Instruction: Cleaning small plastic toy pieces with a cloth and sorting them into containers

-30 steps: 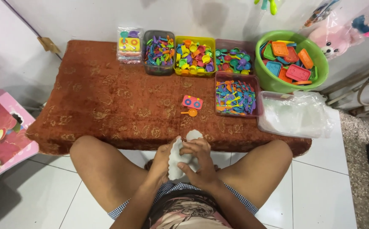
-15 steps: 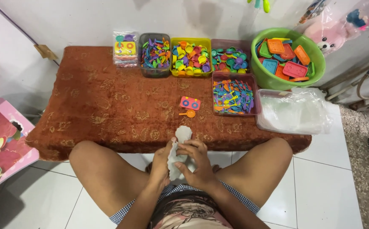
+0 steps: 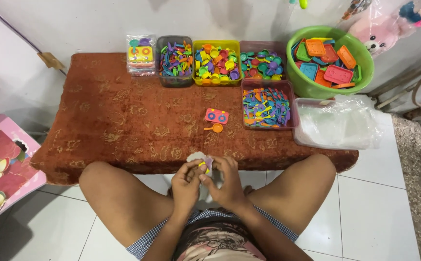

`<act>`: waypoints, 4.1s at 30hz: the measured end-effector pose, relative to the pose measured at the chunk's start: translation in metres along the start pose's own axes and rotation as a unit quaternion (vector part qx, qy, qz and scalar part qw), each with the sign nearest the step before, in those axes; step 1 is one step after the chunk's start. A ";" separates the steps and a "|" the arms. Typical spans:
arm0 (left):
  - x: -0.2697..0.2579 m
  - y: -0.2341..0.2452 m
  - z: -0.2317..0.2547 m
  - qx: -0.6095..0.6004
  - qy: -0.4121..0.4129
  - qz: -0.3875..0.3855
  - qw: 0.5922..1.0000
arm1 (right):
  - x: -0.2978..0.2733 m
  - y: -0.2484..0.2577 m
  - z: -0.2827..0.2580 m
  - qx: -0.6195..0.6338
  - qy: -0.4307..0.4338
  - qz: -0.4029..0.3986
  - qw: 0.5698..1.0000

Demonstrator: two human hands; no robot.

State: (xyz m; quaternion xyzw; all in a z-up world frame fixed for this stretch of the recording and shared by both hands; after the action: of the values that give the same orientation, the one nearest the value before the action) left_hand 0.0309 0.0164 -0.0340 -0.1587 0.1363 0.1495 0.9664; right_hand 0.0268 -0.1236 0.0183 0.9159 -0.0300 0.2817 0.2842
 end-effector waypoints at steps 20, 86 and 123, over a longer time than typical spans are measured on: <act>0.088 -0.003 -0.008 0.319 -0.294 -0.011 0.901 | -0.009 0.016 0.078 0.342 -0.331 0.196 0.857; 0.097 0.028 -0.008 -0.429 0.138 0.077 0.889 | 0.178 -0.105 0.121 0.151 -0.125 -0.251 0.948; -0.027 -0.034 0.013 -0.004 -0.143 0.064 0.988 | 0.030 0.005 -0.015 0.034 0.046 0.001 0.998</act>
State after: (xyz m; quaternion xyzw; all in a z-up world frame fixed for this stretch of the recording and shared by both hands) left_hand 0.0198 -0.0165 -0.0051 -0.1306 0.0064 0.2329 0.9637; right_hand 0.0430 -0.1160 0.0470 0.9110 -0.0084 0.3252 0.2535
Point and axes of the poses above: each hand's wrist, its own x-axis towards the middle knuckle, its own y-axis out of the back of the hand, z = x × y, the point moved 3 cm from there along x, towards the middle knuckle, and after that the axes turned 2 degrees about -y, right-handed, at the moved point
